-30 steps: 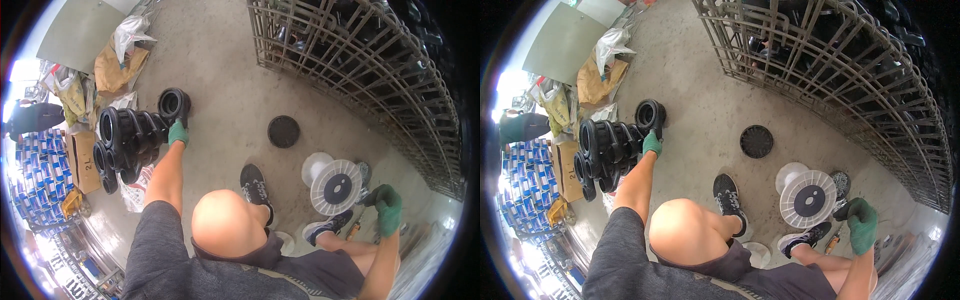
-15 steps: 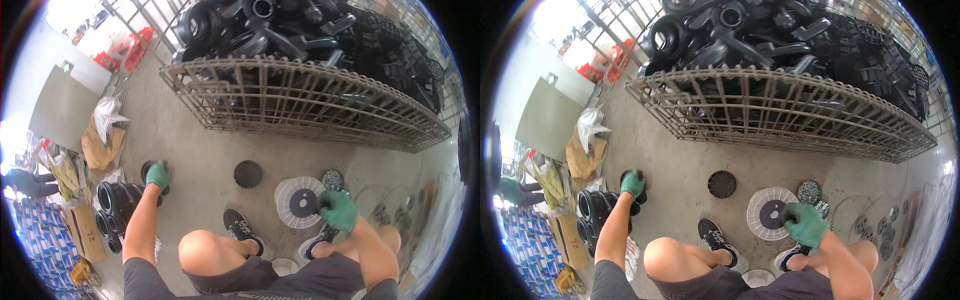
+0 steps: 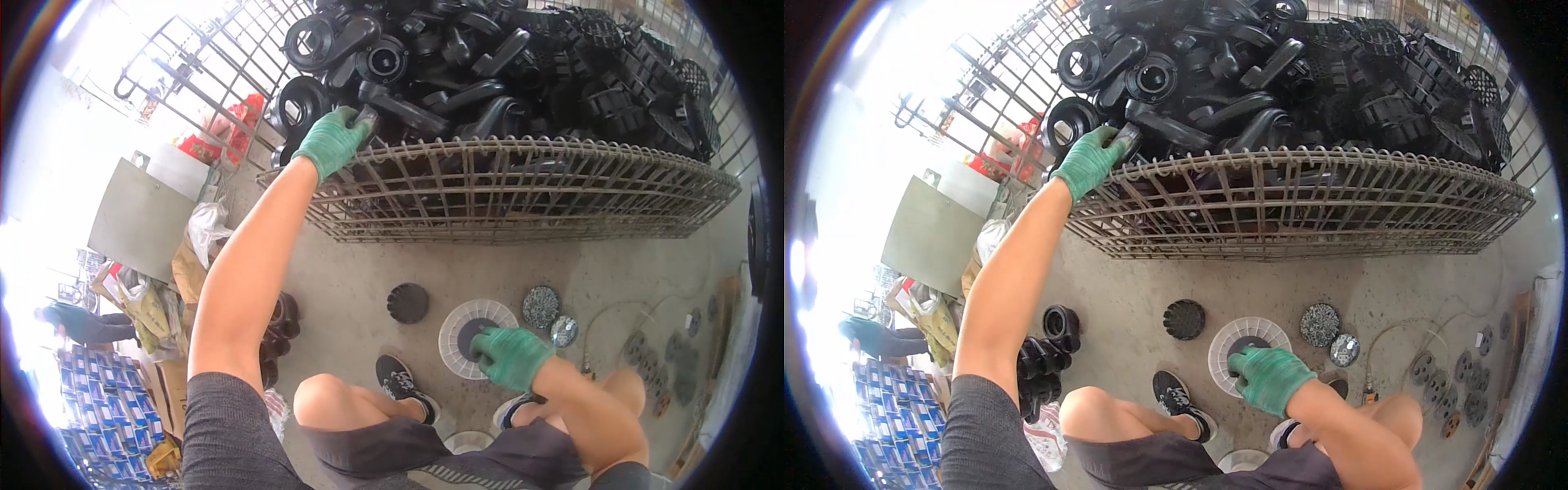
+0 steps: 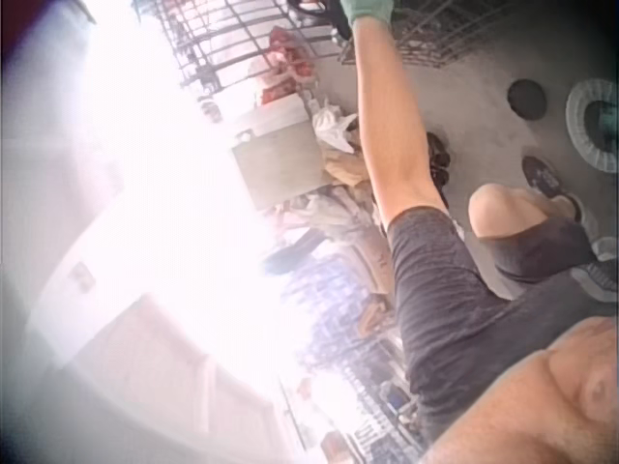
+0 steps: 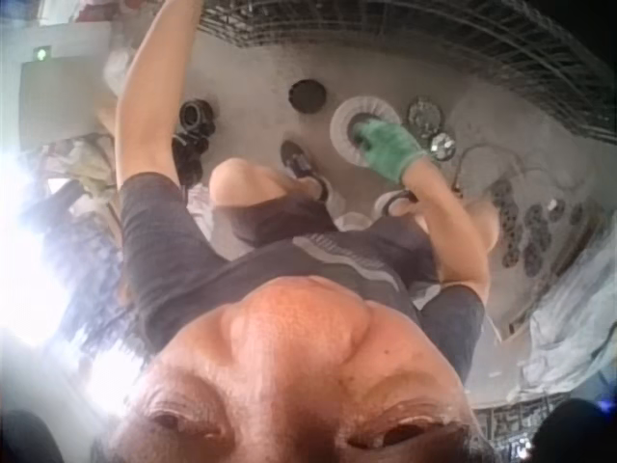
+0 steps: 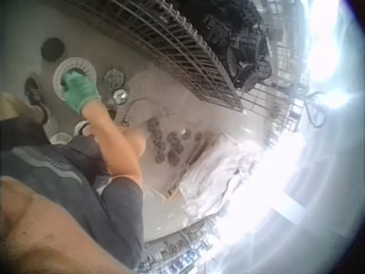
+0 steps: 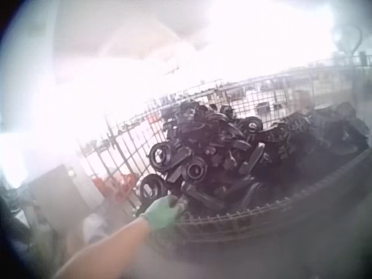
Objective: The person attaches a plastic mesh plate onto a circular mechanical body using an air screwdriver, places small fasteners into the holes, and fastens them to secure the subassembly together.
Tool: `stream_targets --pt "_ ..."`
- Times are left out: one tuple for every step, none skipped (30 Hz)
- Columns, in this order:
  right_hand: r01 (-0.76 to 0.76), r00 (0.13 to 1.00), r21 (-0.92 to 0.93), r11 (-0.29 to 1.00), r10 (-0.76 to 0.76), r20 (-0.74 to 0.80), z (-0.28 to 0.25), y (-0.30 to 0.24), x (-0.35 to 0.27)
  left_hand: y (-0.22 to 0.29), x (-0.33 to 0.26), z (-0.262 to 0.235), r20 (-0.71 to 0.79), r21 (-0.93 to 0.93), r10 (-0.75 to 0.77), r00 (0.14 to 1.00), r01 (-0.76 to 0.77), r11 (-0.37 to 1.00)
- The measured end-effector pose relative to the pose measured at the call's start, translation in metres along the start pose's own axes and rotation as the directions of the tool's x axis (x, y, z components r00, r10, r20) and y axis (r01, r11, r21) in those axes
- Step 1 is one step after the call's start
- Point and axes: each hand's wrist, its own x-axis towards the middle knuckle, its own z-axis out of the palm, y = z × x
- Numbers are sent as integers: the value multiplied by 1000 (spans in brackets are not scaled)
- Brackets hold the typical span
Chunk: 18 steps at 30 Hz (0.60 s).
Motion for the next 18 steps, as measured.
stream_targets --pt "-3 1000 5 1000 3 -3 -2 1 -3 -1 5 5 6 3 3 1000 -3 1000" --pt "-21 999 11 1000 21 27 -3 2 -4 -9 11 7 12 9 20 1000 -20 1000" --pt "-41 998 9 999 40 54 -6 2 -6 -6 13 5 15 11 41 999 -42 999" --pt "-43 998 10 999 42 46 -6 2 -9 -4 13 1 -180 218 156 971 -115 969" --pt "-13 999 -6 1000 13 45 -5 2 -13 0 16 -4 -381 644 421 823 -91 760" --pt "-1 999 -20 1000 2 48 -4 4 -17 13 19 -15 -358 615 332 873 -48 787" --pt "13 999 -8 1000 -13 48 -3 1 -19 -12 28 -30 -467 706 456 758 9 708" --pt "26 995 2 1000 -26 93 -4 -2 -19 -38 38 -47 -581 636 441 684 42 771" --pt "27 990 9 1000 -28 135 -6 -3 -19 -58 47 -58 -634 568 302 712 164 807" --pt "34 991 24 999 -36 131 -5 -5 -21 -61 50 -70 -579 520 65 812 307 797" --pt "39 989 11 999 -40 143 -5 -6 -23 -66 53 -76 -500 639 43 865 335 692" --pt "29 987 -3 1000 -28 157 -5 -5 -26 -57 56 -69 -481 668 -4 877 370 646" --pt "16 989 1 1000 -16 146 -5 -4 -29 -49 58 -64 -464 697 -52 884 401 594" --pt "26 988 4 1000 -26 152 -5 -2 -30 -40 60 -60 -455 701 -40 890 386 599" --pt "38 987 6 999 -38 156 -6 0 -33 -28 62 -57 -480 702 -70 875 431 567" --pt "29 989 11 1000 -31 143 -4 2 -36 -20 64 -54 -506 701 -99 857 475 532" --pt "14 989 20 1000 -16 145 0 4 -39 -19 66 -53 -517 684 -123 847 496 535" --pt "20 989 36 999 -25 147 2 4 -38 -30 68 -68 -488 710 -160 858 497 499"
